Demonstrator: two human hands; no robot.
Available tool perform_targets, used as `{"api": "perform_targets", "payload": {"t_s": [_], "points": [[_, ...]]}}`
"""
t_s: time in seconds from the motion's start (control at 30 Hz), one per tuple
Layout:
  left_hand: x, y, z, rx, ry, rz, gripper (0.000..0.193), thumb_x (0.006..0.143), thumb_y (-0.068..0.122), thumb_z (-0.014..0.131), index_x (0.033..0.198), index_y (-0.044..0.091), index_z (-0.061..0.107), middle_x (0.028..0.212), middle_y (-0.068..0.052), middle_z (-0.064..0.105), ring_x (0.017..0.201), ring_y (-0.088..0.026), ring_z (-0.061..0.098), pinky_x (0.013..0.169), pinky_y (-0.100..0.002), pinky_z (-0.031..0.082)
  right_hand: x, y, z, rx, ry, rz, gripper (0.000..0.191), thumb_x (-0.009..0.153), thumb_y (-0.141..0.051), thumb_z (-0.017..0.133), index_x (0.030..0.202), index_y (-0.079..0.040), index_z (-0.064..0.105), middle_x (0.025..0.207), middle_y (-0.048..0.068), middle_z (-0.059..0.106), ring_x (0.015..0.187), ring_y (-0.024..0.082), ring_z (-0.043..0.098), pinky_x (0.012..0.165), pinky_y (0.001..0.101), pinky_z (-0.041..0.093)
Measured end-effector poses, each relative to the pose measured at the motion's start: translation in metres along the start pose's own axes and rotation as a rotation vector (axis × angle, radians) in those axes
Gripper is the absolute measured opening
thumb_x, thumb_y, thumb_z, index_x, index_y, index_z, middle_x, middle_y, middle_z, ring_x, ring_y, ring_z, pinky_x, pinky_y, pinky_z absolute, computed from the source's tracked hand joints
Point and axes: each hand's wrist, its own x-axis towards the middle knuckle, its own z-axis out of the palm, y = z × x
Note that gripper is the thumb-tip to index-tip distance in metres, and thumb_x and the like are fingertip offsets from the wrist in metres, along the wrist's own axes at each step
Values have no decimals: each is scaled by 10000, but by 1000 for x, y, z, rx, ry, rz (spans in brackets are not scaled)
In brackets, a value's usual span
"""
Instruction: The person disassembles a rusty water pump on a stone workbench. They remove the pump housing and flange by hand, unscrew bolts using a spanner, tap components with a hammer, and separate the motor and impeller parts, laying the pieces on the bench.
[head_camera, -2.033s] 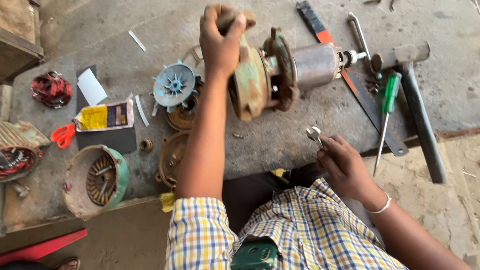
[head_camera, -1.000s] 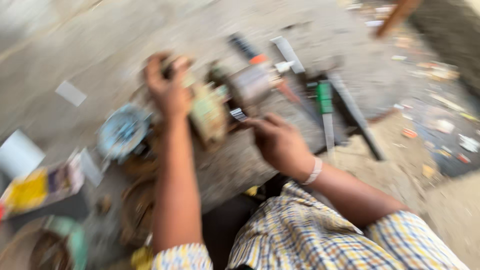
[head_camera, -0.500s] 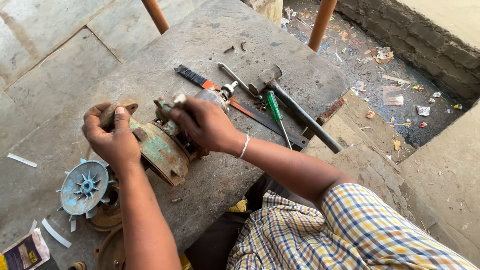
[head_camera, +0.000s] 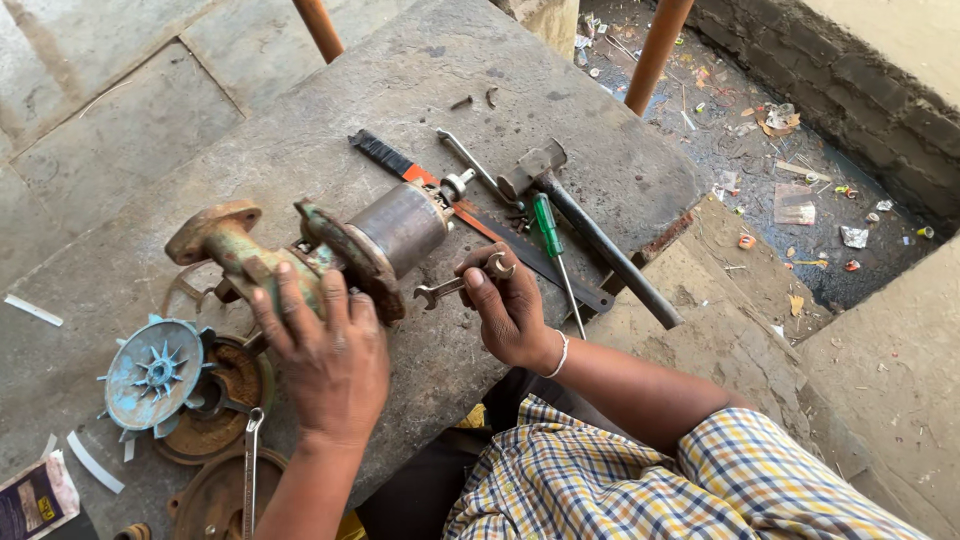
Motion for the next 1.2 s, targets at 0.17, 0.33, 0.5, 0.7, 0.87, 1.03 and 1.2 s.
{"api": "perform_targets", "payload": {"t_s": [0.17, 0.33, 0.5, 0.7, 0.87, 1.03, 1.2], "points": [[6, 5, 7, -8, 40, -81, 257, 961, 262, 672, 1115, 59, 710, 1343, -137, 576, 1450, -451, 409, 1247, -654, 222, 0, 0, -14, -66, -39, -12, 169, 1117, -143, 502, 1128, 12, 567, 794, 7, 531, 710, 76, 469, 649, 251, 420], [19, 9, 15, 52, -41, -145, 274, 942, 274, 653, 1103, 67, 731, 1297, -131, 593, 1412, -437, 451, 1218, -666, 237, 2, 4, -16, -29, -43, 6, 172, 1117, -145, 507, 1128, 15, 570, 801, 9, 531, 714, 76, 470, 651, 253, 421], [35, 0, 20, 93, -78, -132, 232, 989, 242, 608, 1054, 61, 737, 1341, -149, 594, 1424, -435, 451, 1216, -661, 243, 6, 9, -19, -17, -35, 23, 166, 1117, -130, 507, 1129, 20, 578, 814, 18, 534, 725, 83, 485, 653, 255, 423], [44, -20, 27, 32, -31, -98, 292, 953, 253, 589, 1052, 27, 745, 1331, -200, 588, 1382, -452, 462, 1176, -657, 256, 13, 0, -16, 6, 6, 1, 157, 1138, -111, 471, 1177, 4, 571, 889, 42, 557, 764, 84, 519, 691, 243, 462], [50, -27, 29, -93, -83, -137, 273, 934, 229, 584, 944, 36, 775, 1324, -210, 584, 1350, -469, 463, 1136, -670, 263, 33, -20, -14, -103, 34, -222, 190, 1148, -178, 440, 1042, -44, 524, 1094, 91, 584, 984, 141, 606, 899, 281, 539], [38, -40, 16, -252, 101, -177, 252, 986, 225, 587, 952, 33, 746, 1287, -210, 611, 1295, -433, 509, 1094, -589, 379, 40, -25, -2, -142, -2, 317, 152, 1110, -187, 546, 1095, -41, 588, 758, 6, 494, 611, 99, 398, 562, 259, 343], [-33, -47, 13, -833, 285, -703, 395, 1009, 352, 666, 1138, -16, 607, 1045, -183, 653, 1010, -372, 643, 846, -491, 526, 38, 2, 26, -490, -416, 95, 303, 1103, -276, 633, 1238, -7, 652, 868, 18, 612, 763, 122, 519, 659, 337, 460]]}}
